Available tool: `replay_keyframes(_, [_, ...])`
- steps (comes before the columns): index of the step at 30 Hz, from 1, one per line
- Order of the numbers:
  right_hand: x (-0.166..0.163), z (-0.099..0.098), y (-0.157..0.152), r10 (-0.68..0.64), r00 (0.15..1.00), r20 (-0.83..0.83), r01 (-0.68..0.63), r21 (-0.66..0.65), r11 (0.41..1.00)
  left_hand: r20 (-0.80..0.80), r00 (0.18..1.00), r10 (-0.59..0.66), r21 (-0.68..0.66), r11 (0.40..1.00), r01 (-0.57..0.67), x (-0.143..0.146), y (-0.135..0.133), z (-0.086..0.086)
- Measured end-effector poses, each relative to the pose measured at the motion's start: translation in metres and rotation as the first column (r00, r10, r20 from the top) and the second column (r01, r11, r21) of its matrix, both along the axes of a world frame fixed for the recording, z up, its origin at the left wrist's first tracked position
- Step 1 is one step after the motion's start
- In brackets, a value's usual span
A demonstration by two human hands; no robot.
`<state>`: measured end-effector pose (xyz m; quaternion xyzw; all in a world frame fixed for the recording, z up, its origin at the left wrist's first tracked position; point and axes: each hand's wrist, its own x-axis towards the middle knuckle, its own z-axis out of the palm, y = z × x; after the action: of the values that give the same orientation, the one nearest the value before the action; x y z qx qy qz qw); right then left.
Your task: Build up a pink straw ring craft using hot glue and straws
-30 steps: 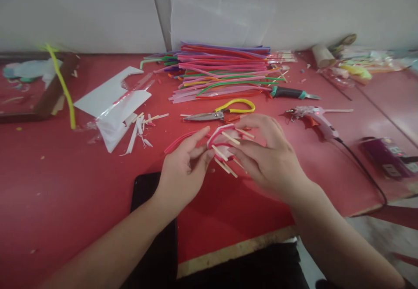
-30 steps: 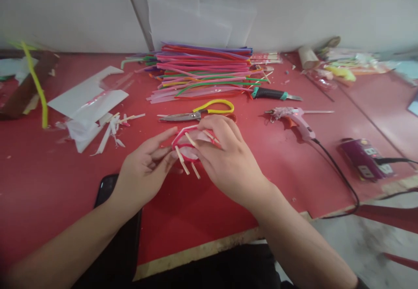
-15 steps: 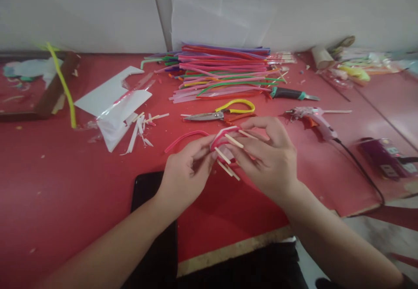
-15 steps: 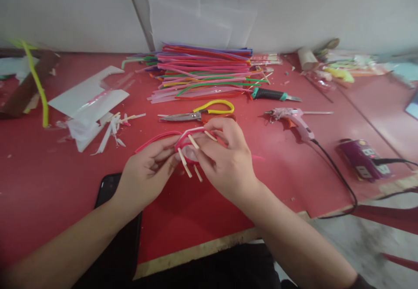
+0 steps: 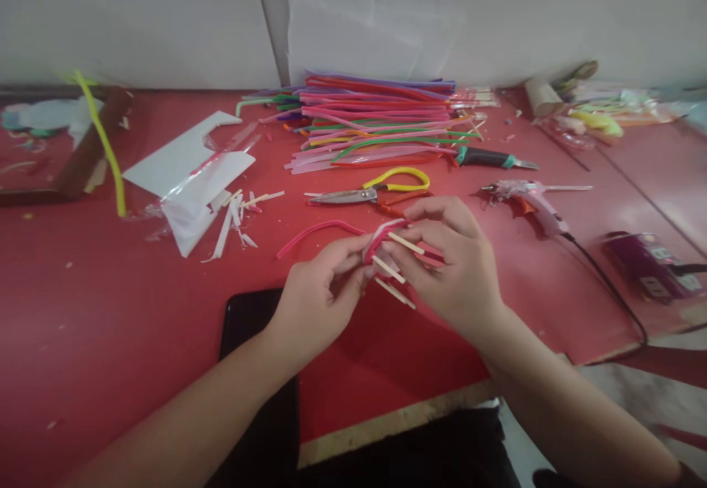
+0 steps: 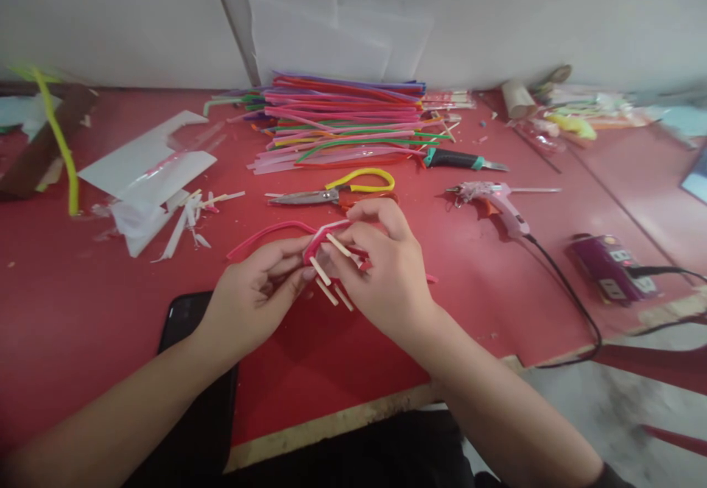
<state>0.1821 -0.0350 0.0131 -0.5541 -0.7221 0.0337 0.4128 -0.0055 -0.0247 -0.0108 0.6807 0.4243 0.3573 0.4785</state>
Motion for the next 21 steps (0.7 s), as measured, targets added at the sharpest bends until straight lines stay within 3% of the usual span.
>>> replay_keyframes(8, [0.0038, 0.0027, 0.0006, 0.03, 0.99, -0.139, -0.041, -0.077, 0.996, -0.011, 1.0, -0.026, 0.075, 0.997, 0.026, -0.0009, 0.0002, 0.0023])
replay_keyframes(12, [0.0045, 0.0007, 0.0007, 0.092, 0.951, -0.295, -0.154, -0.193, 0.969, 0.023, 0.998, -0.054, 0.052, 0.997, 0.052, -0.0005, 0.0008, 0.0005])
replay_keyframes(15, [0.0037, 0.0009, 0.0006, 0.065, 0.906, -0.419, -0.198, -0.284, 0.938, 0.053, 0.997, -0.059, 0.014, 0.998, 0.058, -0.0003, 0.0007, 0.0005])
replay_keyframes(21, [0.0036, 0.0014, 0.0058, -0.102, 0.86, -0.5, -0.114, -0.384, 0.916, 0.118, 0.983, 0.138, -0.159, 0.98, -0.118, -0.0003, 0.0012, 0.0067])
